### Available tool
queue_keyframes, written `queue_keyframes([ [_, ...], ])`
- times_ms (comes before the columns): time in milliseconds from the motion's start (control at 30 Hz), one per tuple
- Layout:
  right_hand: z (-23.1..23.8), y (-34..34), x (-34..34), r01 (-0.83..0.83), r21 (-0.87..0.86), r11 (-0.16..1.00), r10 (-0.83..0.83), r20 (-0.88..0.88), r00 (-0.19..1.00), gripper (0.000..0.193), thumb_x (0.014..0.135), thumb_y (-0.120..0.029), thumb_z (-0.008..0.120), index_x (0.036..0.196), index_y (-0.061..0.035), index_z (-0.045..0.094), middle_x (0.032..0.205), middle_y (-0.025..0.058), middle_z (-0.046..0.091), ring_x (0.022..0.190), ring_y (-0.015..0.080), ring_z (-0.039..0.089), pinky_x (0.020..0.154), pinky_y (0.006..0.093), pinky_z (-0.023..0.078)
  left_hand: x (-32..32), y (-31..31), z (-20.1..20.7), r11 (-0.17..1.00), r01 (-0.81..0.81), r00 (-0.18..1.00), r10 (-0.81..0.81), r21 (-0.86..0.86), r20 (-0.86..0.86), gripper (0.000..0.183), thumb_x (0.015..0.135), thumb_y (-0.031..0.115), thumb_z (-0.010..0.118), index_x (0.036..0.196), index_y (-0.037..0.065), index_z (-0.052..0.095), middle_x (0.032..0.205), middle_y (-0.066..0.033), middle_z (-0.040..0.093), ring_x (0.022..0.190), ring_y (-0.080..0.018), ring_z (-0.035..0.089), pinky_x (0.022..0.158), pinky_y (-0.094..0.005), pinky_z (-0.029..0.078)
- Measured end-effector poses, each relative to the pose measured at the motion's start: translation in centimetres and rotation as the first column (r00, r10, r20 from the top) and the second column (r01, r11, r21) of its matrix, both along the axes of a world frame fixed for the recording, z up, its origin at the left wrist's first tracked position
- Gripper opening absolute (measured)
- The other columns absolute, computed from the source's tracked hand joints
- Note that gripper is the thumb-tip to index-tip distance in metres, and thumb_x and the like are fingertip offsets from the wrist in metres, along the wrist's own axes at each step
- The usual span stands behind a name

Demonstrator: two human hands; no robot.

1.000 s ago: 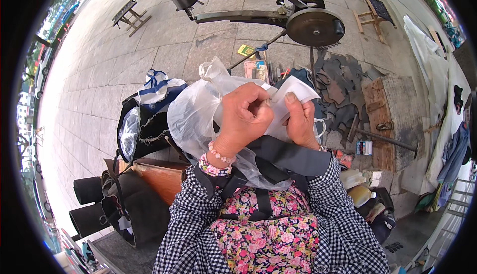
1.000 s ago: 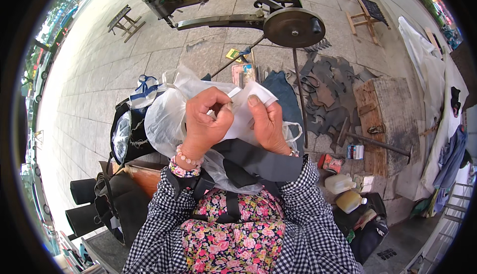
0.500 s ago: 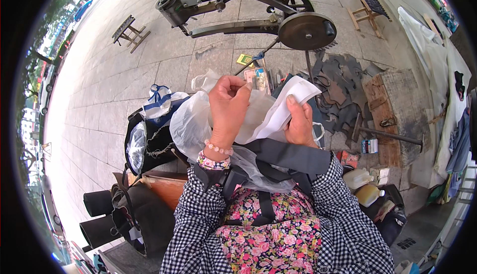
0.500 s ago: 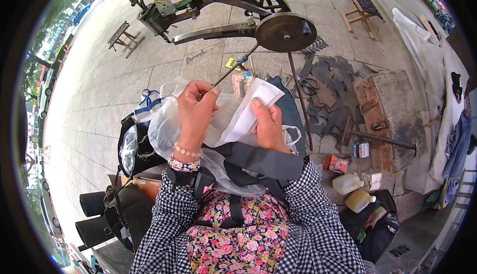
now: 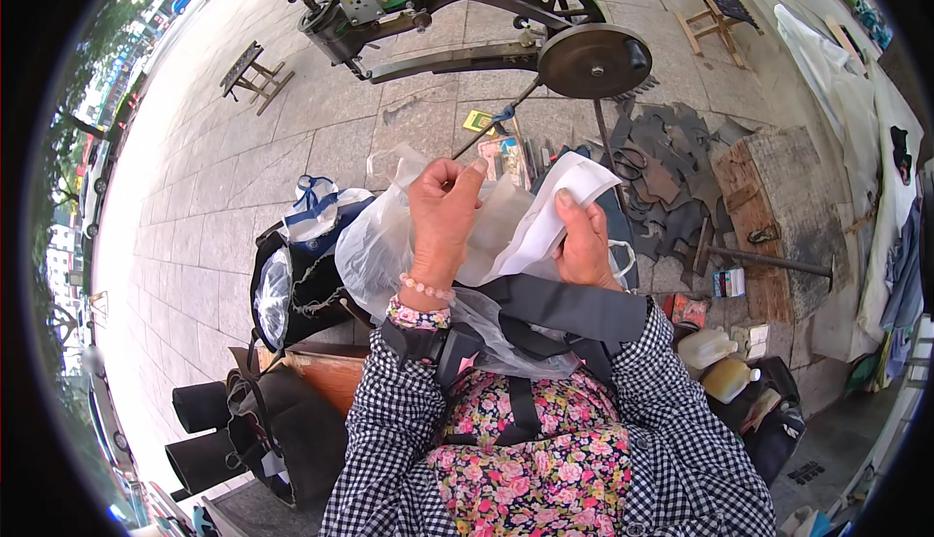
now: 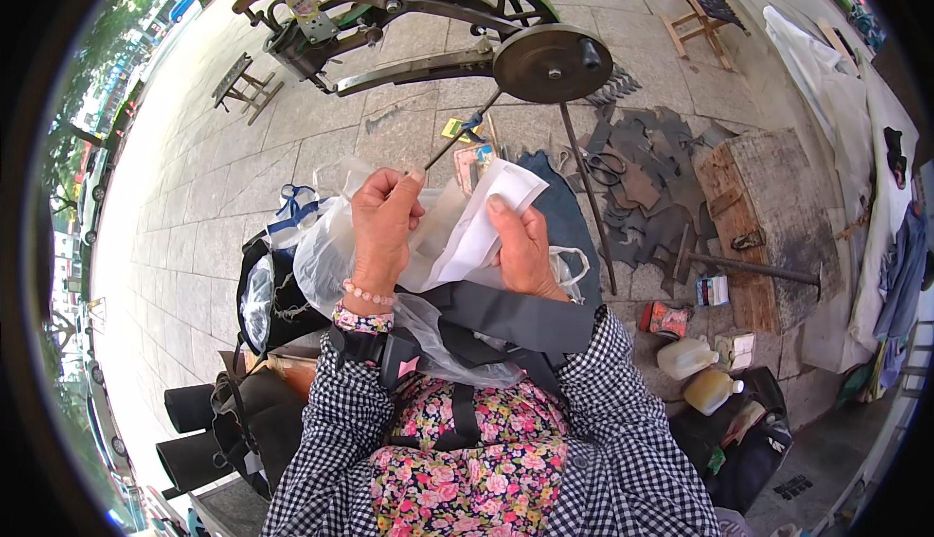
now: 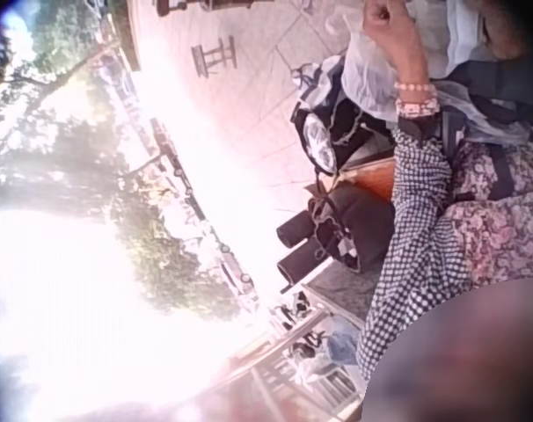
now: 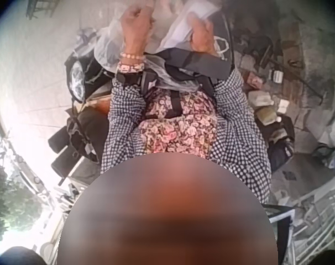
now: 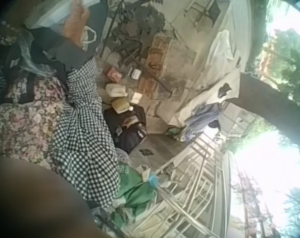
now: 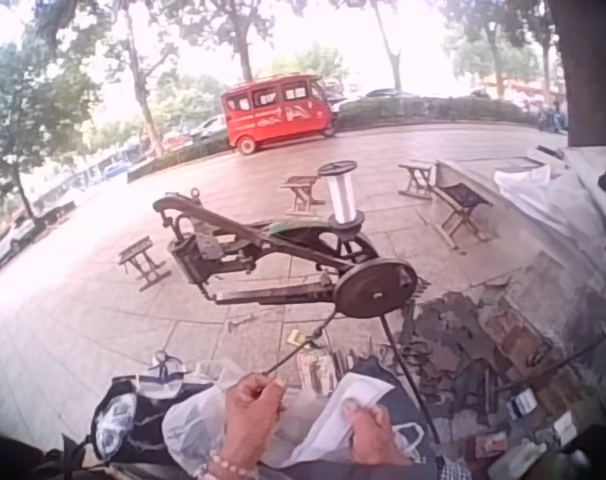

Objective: The person handles a white strip and a black strap by hand, folding and aligning them together. They then place the white strip under the needle of a sewing machine and operate the hand wheel to stitch it.

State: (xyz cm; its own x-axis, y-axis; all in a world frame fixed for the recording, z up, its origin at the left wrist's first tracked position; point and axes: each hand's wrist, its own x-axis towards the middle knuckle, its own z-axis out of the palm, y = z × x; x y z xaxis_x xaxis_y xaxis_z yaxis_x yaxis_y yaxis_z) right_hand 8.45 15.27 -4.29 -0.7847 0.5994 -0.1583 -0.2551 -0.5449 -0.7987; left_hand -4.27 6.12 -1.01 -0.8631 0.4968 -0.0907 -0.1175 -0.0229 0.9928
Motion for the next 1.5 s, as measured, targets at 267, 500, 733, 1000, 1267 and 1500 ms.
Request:
queue_keyframes([
  [267,0.4,-0.3,-0.2,0.016,0.009,1.0,-0.016,-0.005,1.0,0.024,0.086,-0.026,0.05,0.099,-0.006,0.053,0.071,-0.0008,0.058,0.051,0.0031,0.05,0.036,0.0177,0.028,0.3,0.0,-0.1,0.998,0.01,0.998,-0.007,0.055,-0.06,0.031,0.079,0.006,0.059,0.108,0.0,0.054,0.082,-0.006,0.056,0.057,-0.0073,0.05,0.044,-0.0178,0.036],
  [500,0.9,-0.1,-0.1,0.022,0.015,1.0,-0.022,0.002,1.0,0.025,0.087,-0.025,0.049,0.1,-0.0048,0.052,0.072,0.0006,0.059,0.05,0.0033,0.05,0.035,0.018,0.028,0.6,-0.4,0.6,1.0,-0.003,0.998,0.004,-0.007,0.061,0.016,0.082,0.006,0.055,0.096,0.0,0.059,0.084,-0.0058,0.057,0.059,-0.0067,0.051,0.047,-0.0202,0.039],
  [733,0.6,-0.6,-0.9,0.076,-0.007,0.997,-0.076,-0.024,0.997,0.029,0.088,-0.027,0.047,0.1,-0.0011,0.053,0.075,0.0023,0.058,0.058,0.0056,0.055,0.043,0.0188,0.042,1.7,-1.3,1.1,0.96,0.275,0.904,-0.24,0.05,-0.354,0.006,0.077,0.002,0.06,0.083,0.001,0.059,0.076,-0.0006,0.055,0.06,-0.0067,0.05,0.051,-0.0187,0.038],
  [1000,-0.5,-0.1,-0.6,0.092,0.011,0.996,-0.092,-0.001,0.996,0.027,0.087,-0.027,0.05,0.095,-0.0024,0.056,0.075,0.0013,0.059,0.059,0.0048,0.055,0.044,0.0179,0.042,3.1,-0.9,2.2,0.932,0.255,0.673,-0.363,-0.258,-0.645,0.01,0.07,-0.005,0.06,0.079,0.0,0.059,0.072,-0.0087,0.054,0.058,-0.0156,0.055,0.052,-0.0246,0.043],
  [1267,-0.5,-0.1,-0.5,0.018,0.11,0.994,-0.015,-0.03,0.999,0.027,0.085,-0.025,0.056,0.097,-0.0016,0.058,0.076,0.0,0.059,0.06,0.003,0.054,0.044,0.0163,0.042,3.3,-1.0,1.6,0.955,0.152,0.651,-0.291,-0.255,-0.701,0.01,0.07,-0.005,0.058,0.077,0.0,0.056,0.07,-0.0103,0.054,0.056,-0.022,0.055,0.05,-0.0284,0.044],
  [1500,-0.4,-0.1,-0.2,-0.044,0.17,0.985,0.04,0.026,0.999,0.025,0.083,-0.025,0.058,0.097,-0.0033,0.059,0.076,-0.0008,0.059,0.063,0.0027,0.053,0.046,0.0167,0.042,3.7,-1.0,1.1,0.962,0.053,0.649,-0.236,-0.267,-0.723,0.008,0.069,-0.004,0.057,0.075,0.001,0.054,0.07,-0.0104,0.054,0.056,-0.0236,0.056,0.049,-0.03,0.044],
])
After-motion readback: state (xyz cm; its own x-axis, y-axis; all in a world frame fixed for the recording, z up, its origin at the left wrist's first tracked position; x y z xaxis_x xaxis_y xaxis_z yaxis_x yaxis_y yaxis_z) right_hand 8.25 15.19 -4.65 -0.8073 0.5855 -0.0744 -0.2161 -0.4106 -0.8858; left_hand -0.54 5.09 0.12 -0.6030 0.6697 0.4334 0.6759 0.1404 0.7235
